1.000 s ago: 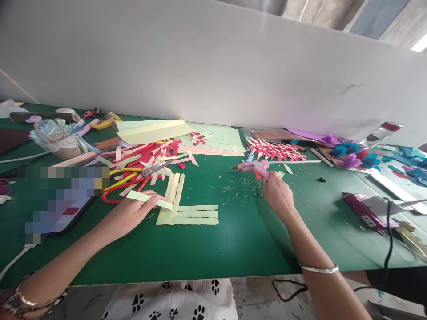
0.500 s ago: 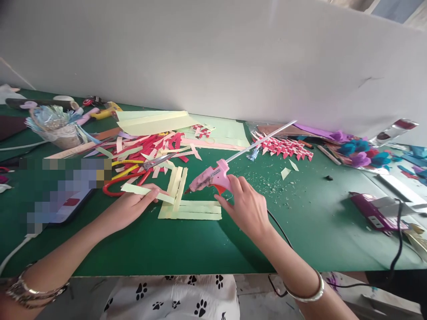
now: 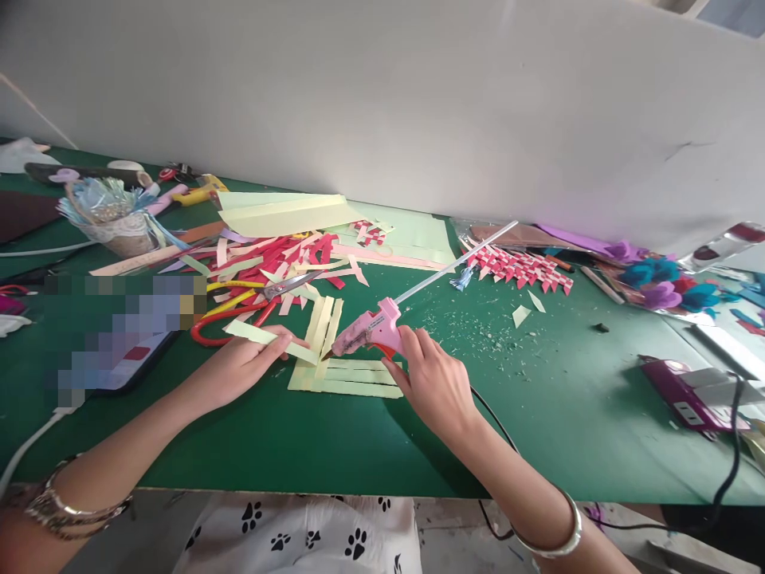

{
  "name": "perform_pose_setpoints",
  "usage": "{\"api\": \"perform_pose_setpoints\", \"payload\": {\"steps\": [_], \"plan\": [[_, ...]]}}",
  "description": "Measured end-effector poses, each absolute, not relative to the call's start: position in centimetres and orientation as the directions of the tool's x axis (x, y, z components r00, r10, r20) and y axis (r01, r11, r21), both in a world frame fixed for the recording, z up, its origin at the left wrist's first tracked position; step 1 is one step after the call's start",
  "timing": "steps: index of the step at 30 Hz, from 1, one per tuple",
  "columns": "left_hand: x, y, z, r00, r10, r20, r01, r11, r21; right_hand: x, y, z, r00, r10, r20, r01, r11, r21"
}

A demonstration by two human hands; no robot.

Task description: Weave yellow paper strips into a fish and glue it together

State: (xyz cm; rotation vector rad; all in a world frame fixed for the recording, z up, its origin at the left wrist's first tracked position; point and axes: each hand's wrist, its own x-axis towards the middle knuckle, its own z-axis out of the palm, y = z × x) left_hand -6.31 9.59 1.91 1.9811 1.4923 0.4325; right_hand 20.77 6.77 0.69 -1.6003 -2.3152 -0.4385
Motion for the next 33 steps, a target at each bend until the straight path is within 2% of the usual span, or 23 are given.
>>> {"api": "perform_pose_setpoints", "payload": {"steps": [11, 16, 28, 33], "plan": [[-6.0, 9.5, 2.2, 0.296, 0.942, -0.161, 0.775, -0.139, 0.616, 20.4, 6.3, 1.0, -0.355, 0.828, 0.433, 0.933, 0.342, 0.11], [-6.0, 9.5, 2.3, 0.3, 0.945, -0.13, 0.766, -0.157, 0.623, 20.6, 6.2, 1.1, -0.345, 0.826, 0.446, 0.937, 0.333, 0.108], [-6.0, 9.5, 2.2, 0.309, 0.946, -0.093, 0.74, -0.178, 0.649, 22.1, 5.5, 1.2, -0.251, 0.901, 0.354, 0.968, 0.238, 0.079], [-6.0, 9.5, 2.2, 0.297, 0.944, -0.141, 0.764, -0.147, 0.628, 22.9, 5.2, 1.0, -0.217, 0.914, 0.341, 0.976, 0.196, 0.097]]}}
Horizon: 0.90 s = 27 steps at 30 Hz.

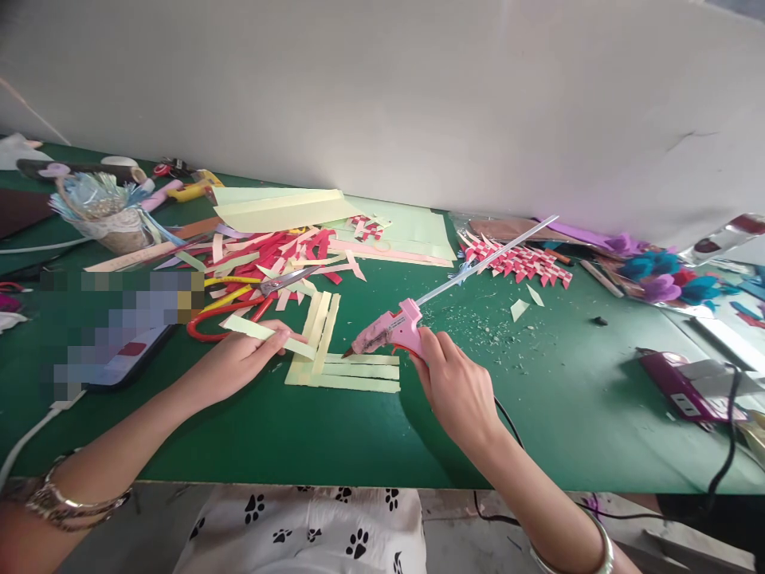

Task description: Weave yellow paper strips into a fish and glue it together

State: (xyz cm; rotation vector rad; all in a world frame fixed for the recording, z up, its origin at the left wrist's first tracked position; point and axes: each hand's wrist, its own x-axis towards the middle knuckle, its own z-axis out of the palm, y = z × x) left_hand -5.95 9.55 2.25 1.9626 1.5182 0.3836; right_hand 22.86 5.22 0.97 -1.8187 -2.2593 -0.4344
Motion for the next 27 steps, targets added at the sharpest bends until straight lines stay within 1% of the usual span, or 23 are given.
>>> {"api": "perform_pose_setpoints", "payload": {"steps": [6, 19, 27], "plan": [[-5.9, 9.5, 2.3, 0.281, 0.945, -0.167, 0.774, -0.121, 0.622, 23.6, 4.9, 0.9, -0.185, 0.916, 0.355, 0.982, 0.164, 0.089], [-5.9, 9.7, 2.2, 0.293, 0.944, -0.153, 0.778, -0.143, 0.612, 25.8, 3.6, 0.9, -0.104, 0.941, 0.321, 0.993, 0.081, 0.084], [-6.1, 9.6, 2.1, 0.295, 0.941, -0.165, 0.778, -0.137, 0.613, 27.3, 3.0, 0.8, -0.072, 0.946, 0.317, 0.992, 0.034, 0.124]]}}
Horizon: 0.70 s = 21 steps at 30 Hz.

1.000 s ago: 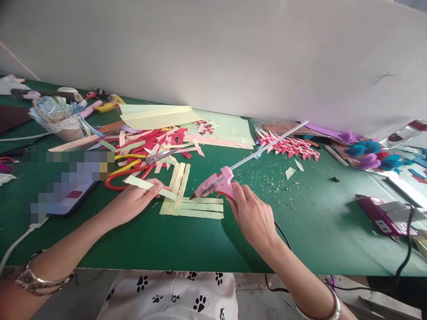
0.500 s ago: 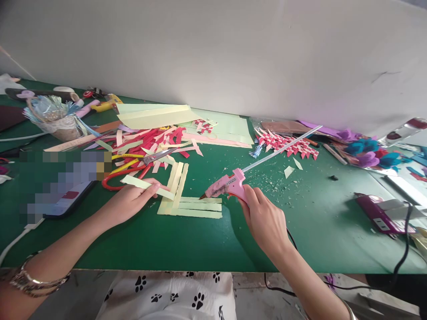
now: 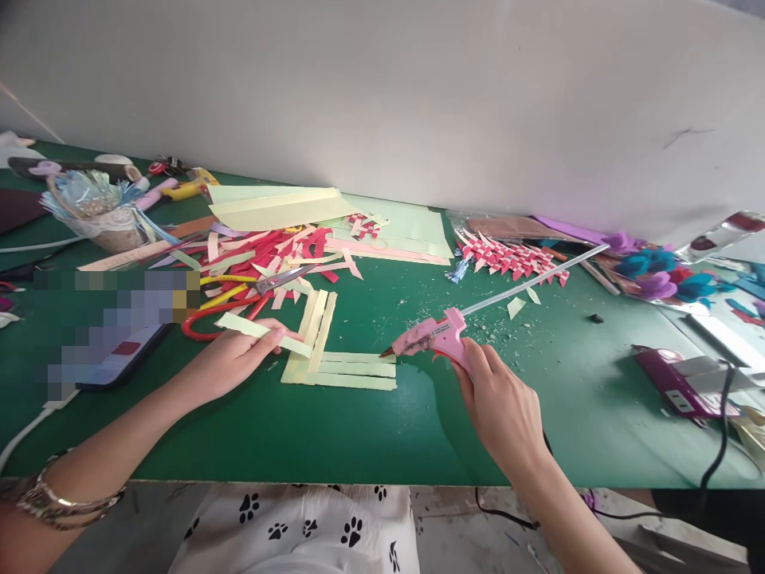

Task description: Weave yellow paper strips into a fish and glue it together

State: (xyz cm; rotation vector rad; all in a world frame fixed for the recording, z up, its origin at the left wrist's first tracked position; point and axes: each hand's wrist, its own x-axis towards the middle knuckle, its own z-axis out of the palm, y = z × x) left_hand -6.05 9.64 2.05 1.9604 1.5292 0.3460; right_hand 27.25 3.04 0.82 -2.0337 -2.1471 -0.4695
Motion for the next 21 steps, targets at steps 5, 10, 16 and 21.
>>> {"api": "perform_pose_setpoints", "payload": {"steps": [5, 10, 16, 21], "plan": [[-6.1, 9.7, 2.1, 0.289, 0.944, -0.159, 0.789, -0.141, 0.597, 27.9, 2.7, 0.8, -0.054, 0.945, 0.324, 0.991, 0.01, 0.136], [-6.0, 9.7, 2.0, 0.3, 0.944, -0.135, 0.785, -0.164, 0.598, 28.2, 2.4, 0.6, -0.043, 0.942, 0.332, 0.99, -0.005, 0.141], [-6.1, 9.7, 1.8, 0.282, 0.948, -0.146, 0.789, -0.143, 0.598, 28.8, 2.2, 0.8, 0.001, 0.946, 0.324, 0.988, -0.051, 0.145], [-6.0, 9.7, 2.2, 0.284, 0.946, -0.156, 0.791, -0.139, 0.595, 29.3, 4.1, 1.5, 0.069, 0.945, 0.321, 0.993, -0.095, 0.066]]}}
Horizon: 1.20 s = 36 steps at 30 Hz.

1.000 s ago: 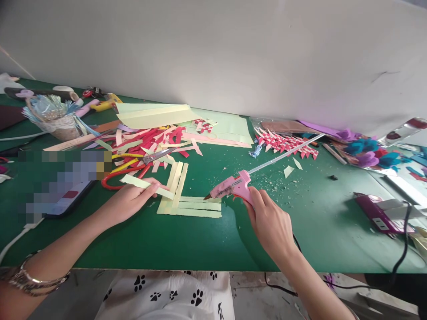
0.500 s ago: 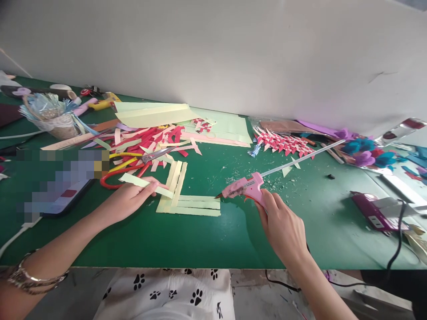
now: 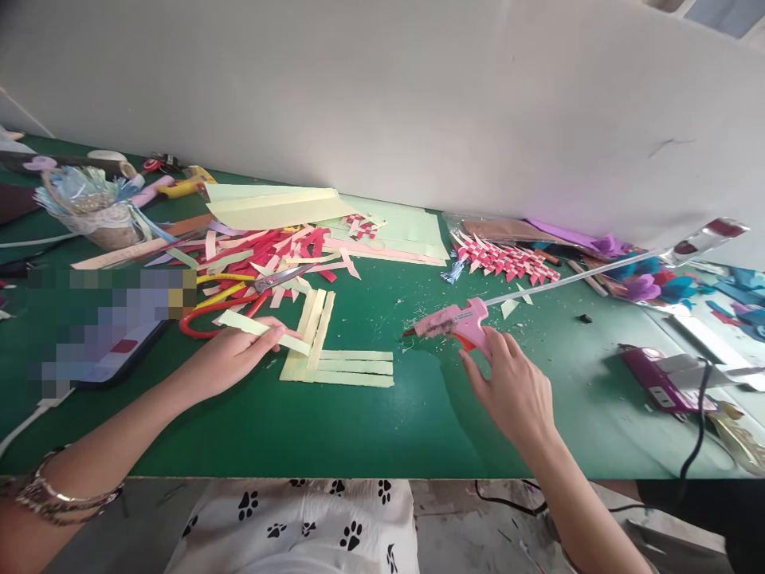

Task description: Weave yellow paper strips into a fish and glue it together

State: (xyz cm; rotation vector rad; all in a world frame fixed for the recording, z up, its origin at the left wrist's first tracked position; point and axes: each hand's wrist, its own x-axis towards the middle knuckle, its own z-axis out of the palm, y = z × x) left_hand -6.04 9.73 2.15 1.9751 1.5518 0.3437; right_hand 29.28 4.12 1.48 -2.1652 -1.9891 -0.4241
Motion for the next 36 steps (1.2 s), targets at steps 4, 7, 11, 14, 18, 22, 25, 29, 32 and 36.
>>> {"api": "perform_pose_setpoints", "payload": {"steps": [4, 7, 11, 14, 18, 22, 25, 29, 32, 36], "plan": [[-5.7, 9.5, 2.6, 0.293, 0.945, -0.146, 0.808, -0.163, 0.567, 28.5, 8.0, 1.4, 0.078, 0.967, 0.241, 0.996, -0.063, -0.066], [-5.5, 9.3, 2.8, 0.322, 0.945, -0.06, 0.826, -0.249, 0.505, 27.2, 11.1, 0.7, 0.045, 0.986, 0.159, 0.989, -0.022, -0.144], [-5.0, 9.3, 2.7, 0.392, 0.908, 0.151, 0.862, -0.419, 0.284, 25.1, 13.4, 0.6, -0.004, 0.988, 0.152, 0.994, 0.021, -0.11], [-4.3, 9.5, 3.0, 0.46, 0.861, 0.217, 0.864, -0.491, 0.114, 23.0, 12.7, 2.6, -0.048, 0.944, 0.327, 0.989, 0.091, -0.119], [-3.1, 9.6, 3.7, 0.533, 0.801, 0.273, 0.837, -0.546, -0.033, 18.9, 10.3, 5.8, -0.355, 0.92, 0.164, 0.809, 0.39, -0.439], [-2.1, 9.7, 4.0, 0.607, 0.738, 0.296, 0.776, -0.63, -0.023, 15.6, 9.5, 6.1, -0.478, 0.878, 0.007, 0.639, 0.354, -0.683], [-2.0, 9.7, 4.0, 0.618, 0.741, 0.263, 0.767, -0.642, 0.004, 15.2, 10.1, 5.1, -0.415, 0.91, 0.027, 0.594, 0.293, -0.749], [-3.1, 9.4, 3.7, 0.591, 0.773, 0.23, 0.791, -0.611, 0.02, 16.4, 10.5, 4.5, -0.351, 0.936, 0.022, 0.524, 0.216, -0.824], [-4.6, 9.1, 3.2, 0.565, 0.799, 0.204, 0.807, -0.587, 0.064, 17.2, 10.3, 4.3, -0.336, 0.942, -0.027, 0.519, 0.161, -0.839], [-5.9, 9.0, 2.4, 0.546, 0.828, 0.127, 0.819, -0.56, 0.126, 18.2, 10.0, 3.9, -0.283, 0.957, -0.064, 0.553, 0.108, -0.826]]}}
